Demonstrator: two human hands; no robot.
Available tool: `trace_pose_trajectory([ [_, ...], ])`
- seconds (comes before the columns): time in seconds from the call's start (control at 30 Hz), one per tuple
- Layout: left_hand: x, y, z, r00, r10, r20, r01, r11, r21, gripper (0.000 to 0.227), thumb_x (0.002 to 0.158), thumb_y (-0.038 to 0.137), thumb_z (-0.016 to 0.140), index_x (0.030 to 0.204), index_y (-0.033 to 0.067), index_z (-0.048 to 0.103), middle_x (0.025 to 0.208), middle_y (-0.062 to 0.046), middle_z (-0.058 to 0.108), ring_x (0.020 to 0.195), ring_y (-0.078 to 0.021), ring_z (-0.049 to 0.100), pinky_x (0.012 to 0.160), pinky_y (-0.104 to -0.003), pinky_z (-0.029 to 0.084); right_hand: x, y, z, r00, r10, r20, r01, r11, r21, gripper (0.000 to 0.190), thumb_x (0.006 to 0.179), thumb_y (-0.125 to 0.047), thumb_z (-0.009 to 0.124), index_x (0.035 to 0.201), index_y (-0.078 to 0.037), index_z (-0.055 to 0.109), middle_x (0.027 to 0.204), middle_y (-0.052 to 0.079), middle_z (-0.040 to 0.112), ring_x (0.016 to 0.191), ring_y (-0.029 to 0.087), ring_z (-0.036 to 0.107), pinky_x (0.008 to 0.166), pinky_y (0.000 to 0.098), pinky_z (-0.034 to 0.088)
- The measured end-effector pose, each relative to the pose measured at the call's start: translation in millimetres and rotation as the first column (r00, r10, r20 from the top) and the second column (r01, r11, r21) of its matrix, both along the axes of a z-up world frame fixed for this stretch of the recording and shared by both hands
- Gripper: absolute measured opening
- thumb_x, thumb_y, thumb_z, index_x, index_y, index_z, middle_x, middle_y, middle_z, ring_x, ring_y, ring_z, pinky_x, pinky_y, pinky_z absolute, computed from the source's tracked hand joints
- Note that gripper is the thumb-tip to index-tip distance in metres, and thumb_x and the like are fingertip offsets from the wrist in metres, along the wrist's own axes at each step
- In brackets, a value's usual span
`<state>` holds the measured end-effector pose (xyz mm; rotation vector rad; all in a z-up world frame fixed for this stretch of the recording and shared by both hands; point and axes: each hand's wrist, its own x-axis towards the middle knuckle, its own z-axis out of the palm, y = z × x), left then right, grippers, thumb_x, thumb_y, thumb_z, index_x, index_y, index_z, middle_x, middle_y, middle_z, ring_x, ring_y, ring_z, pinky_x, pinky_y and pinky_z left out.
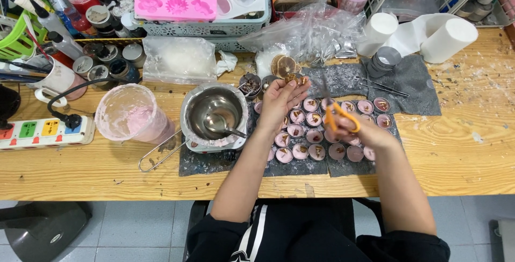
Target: The person is preparing small scented candles by adding decorative elements and trimming wicks.
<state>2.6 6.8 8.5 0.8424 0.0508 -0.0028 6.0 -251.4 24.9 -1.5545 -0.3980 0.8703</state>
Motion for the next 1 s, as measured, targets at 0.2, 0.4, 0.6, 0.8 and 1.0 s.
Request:
trace_pose_trajectory([
  [0.2,-0.6,0.0,2.1,0.998,0.039,0.050,-0.047,0.985,0.167,0.014,0.106,0.013,0.054,0.109,-0.0008,0.053,0.114,-0.020,0.072,0.118,-0.0304,0.071,0.101,-0.040,0.061,55.3,-13.2,53.1,0.767,0.134,0.627,0.504,0.478,-0.719,0.029,0.092,-0.033,0.071,0.111,-0.013,0.082,0.084,0.006,0.077,0.069,0.023,0.075,0.065,0.0366,0.058],
  [0.4,6.3,0.6,-7.2,0.998,0.036,0.047,-0.046,0.972,0.231,0.012,0.106,0.011,0.053,0.109,-0.0005,0.053,0.114,-0.019,0.072,0.119,-0.0290,0.070,0.099,-0.038,0.060,119.3,-9.8,21.6,0.524,0.398,0.754,0.680,0.339,-0.651,0.031,0.080,-0.027,0.084,0.096,-0.001,0.078,0.093,0.022,0.074,0.088,0.041,0.072,0.076,0.0488,0.059],
  [0.6,13.9,2.6,-16.3,0.999,0.007,0.035,-0.016,0.968,0.251,0.013,0.106,0.011,0.053,0.108,-0.0012,0.053,0.111,-0.020,0.072,0.118,-0.0294,0.071,0.099,-0.037,0.060,121.1,3.9,18.1,0.484,0.441,0.755,0.665,0.375,-0.646,0.023,0.082,-0.022,0.084,0.097,-0.006,0.077,0.093,0.019,0.075,0.086,0.037,0.074,0.074,0.0483,0.060],
  [0.8,25.5,-5.0,-29.4,0.998,-0.041,0.038,0.033,0.981,0.191,0.019,0.105,0.014,0.056,0.111,-0.0039,0.052,0.115,-0.022,0.072,0.115,-0.0309,0.071,0.099,-0.037,0.060,57.2,62.8,56.0,0.497,-0.046,0.867,0.270,0.957,-0.104,0.027,0.089,-0.022,0.083,0.111,-0.005,0.078,0.095,0.010,0.074,0.089,0.021,0.072,0.081,0.0339,0.055],
  [1.0,32.7,-4.9,-40.7,1.000,-0.007,-0.014,0.010,0.979,0.202,0.025,0.102,0.014,0.060,0.114,-0.0061,0.051,0.115,-0.026,0.070,0.111,-0.0308,0.072,0.096,-0.038,0.061,56.7,70.5,30.7,0.502,-0.175,0.847,0.291,0.956,0.024,0.017,0.088,-0.011,0.083,0.102,-0.003,0.080,0.095,0.008,0.075,0.089,0.017,0.071,0.081,0.0318,0.055],
])
